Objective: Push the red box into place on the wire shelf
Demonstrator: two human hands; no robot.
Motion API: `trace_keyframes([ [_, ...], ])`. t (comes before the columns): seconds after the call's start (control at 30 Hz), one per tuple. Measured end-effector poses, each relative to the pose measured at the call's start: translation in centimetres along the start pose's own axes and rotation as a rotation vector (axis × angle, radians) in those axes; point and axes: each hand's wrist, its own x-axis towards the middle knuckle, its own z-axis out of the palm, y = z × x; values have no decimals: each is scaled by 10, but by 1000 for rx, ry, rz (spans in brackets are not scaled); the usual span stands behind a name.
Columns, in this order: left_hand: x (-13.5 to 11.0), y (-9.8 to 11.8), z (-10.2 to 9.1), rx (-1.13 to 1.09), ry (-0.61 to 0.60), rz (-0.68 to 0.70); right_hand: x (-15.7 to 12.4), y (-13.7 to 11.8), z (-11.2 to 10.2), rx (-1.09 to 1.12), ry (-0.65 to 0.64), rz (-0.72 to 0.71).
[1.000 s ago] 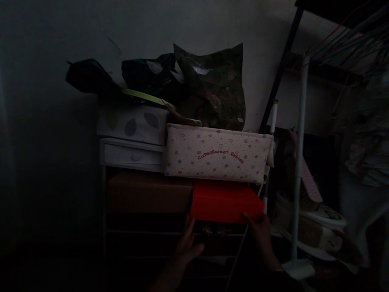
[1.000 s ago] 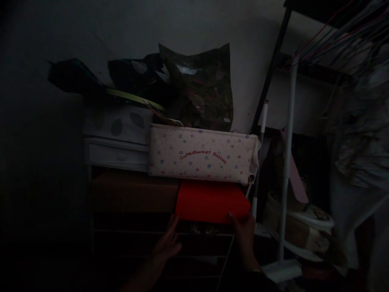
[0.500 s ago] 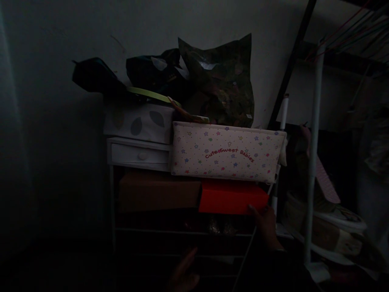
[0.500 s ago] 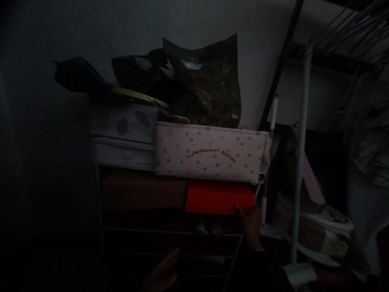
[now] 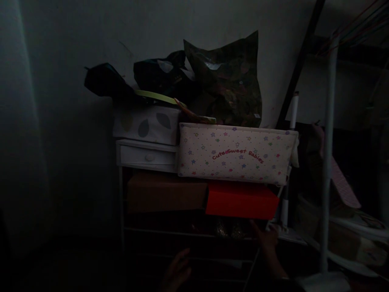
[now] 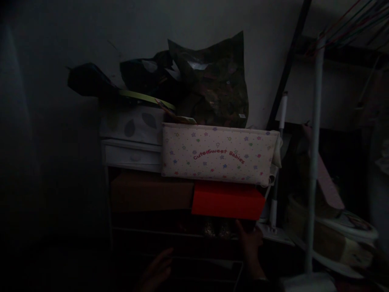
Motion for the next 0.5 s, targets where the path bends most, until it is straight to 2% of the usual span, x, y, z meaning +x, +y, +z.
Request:
trace_keyframes([
  [0.13, 4, 4, -11, -3, 125, -5, -52, 22, 37, 104, -278, -63],
  [0.27, 15, 28, -19, 55, 358, 77, -103, 27, 79, 185, -567, -139],
  [0.37, 33, 47, -26, 151, 488, 167, -121, 22, 104, 215, -631, -196],
  [0.5, 69, 57, -37, 488, 537, 360, -123, 18, 129, 231, -663, -204],
])
